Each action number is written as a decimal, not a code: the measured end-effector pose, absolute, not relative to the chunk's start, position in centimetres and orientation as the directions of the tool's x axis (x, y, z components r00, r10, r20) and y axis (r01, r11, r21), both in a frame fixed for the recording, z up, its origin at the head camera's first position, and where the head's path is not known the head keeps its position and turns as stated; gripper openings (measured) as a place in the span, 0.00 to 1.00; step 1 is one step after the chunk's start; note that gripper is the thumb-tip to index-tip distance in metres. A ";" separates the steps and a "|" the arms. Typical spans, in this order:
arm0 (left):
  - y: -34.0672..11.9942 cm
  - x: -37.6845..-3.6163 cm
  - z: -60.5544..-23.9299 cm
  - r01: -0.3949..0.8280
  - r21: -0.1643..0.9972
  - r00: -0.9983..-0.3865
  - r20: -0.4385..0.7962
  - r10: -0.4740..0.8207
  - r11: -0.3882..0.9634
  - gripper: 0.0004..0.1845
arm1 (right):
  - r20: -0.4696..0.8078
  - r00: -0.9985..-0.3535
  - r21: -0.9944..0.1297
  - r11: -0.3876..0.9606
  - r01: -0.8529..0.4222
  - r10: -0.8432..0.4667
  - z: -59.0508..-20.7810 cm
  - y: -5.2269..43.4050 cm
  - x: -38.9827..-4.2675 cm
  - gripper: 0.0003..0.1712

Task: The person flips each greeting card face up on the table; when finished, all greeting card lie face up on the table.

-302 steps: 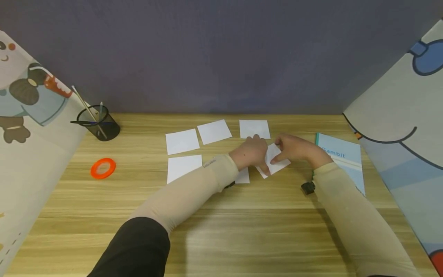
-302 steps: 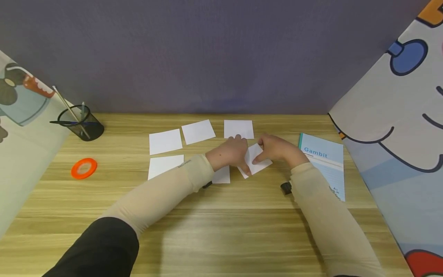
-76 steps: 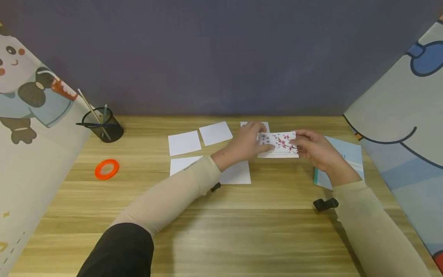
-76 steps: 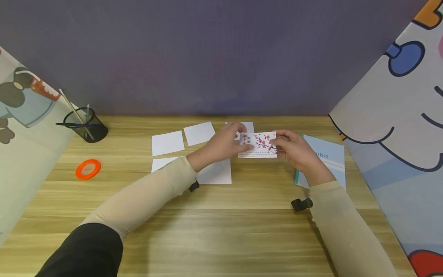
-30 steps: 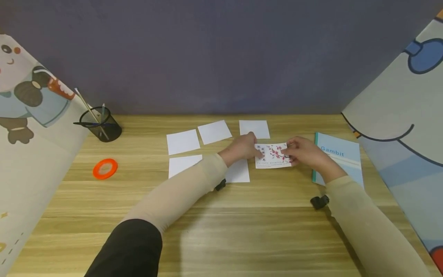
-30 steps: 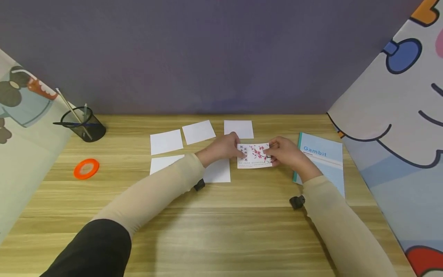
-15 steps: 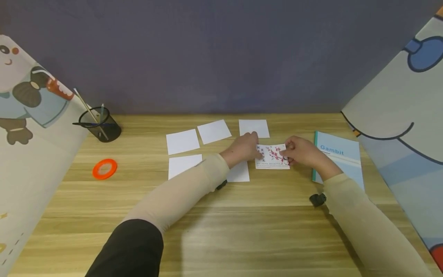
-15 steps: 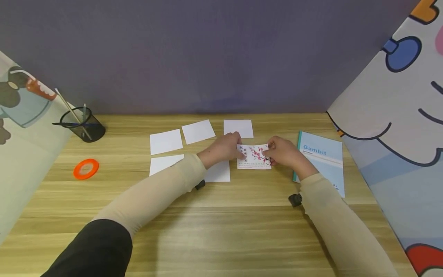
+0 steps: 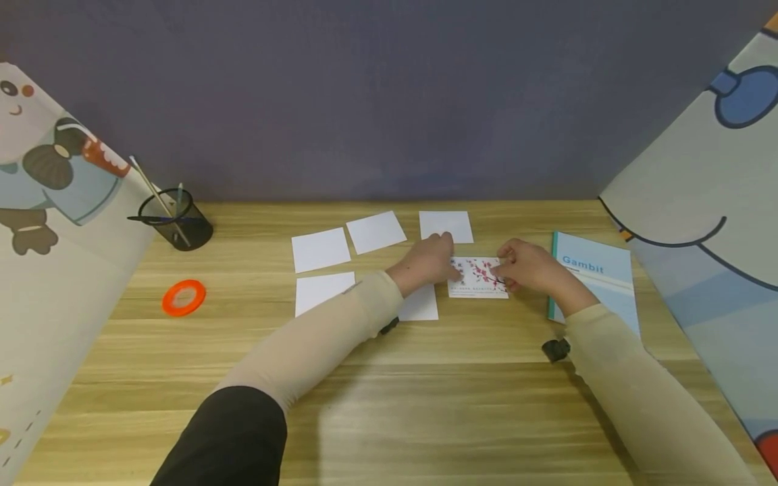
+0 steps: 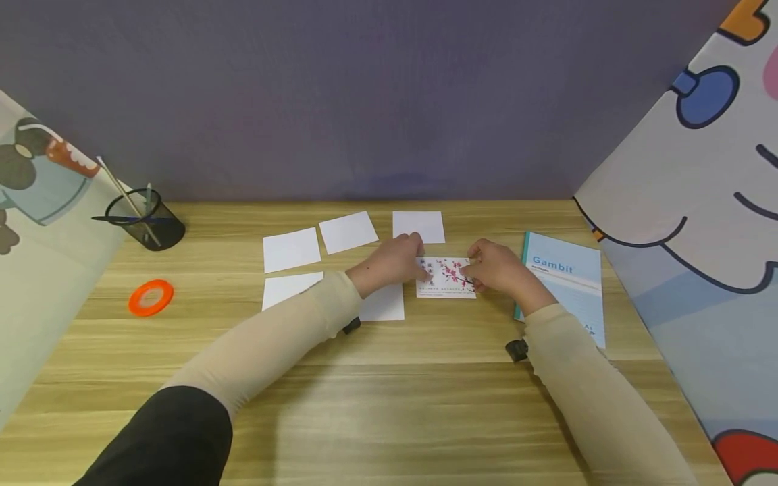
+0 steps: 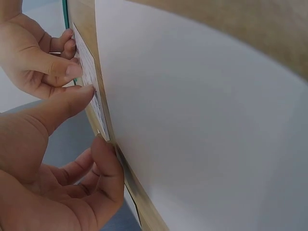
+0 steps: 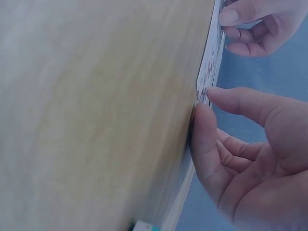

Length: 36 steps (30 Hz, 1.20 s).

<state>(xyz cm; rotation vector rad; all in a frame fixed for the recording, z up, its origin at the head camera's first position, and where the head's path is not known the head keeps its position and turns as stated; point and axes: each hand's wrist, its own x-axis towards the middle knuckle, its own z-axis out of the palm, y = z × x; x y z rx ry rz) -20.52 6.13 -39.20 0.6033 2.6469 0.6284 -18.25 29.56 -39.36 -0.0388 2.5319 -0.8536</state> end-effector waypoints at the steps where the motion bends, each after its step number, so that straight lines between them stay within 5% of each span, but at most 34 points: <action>1: 6.1 -20.5 -39.2 0.322 0.489 -0.847 -0.234 0.477 0.811 0.27 | -0.420 -0.891 -0.579 0.807 0.118 -0.171 -39.3 29.5 -18.3 0.36; 14: 5.9 -20.4 -39.4 0.350 0.481 -0.846 -0.205 0.492 0.804 0.26 | -0.424 -0.890 -0.593 0.794 0.130 -0.171 -39.5 29.4 -18.1 0.36; 26: 2.0 -20.9 -36.8 0.335 0.461 -0.830 -0.268 0.489 0.822 0.41 | -0.346 -0.920 -0.583 0.811 0.056 -0.185 -38.2 27.9 -17.3 0.37; 36: -2.7 -20.1 -36.3 0.407 0.407 -0.720 -0.408 0.561 0.818 0.48 | -0.320 -0.899 -0.646 0.763 -0.025 -0.300 -37.5 23.5 -16.6 0.38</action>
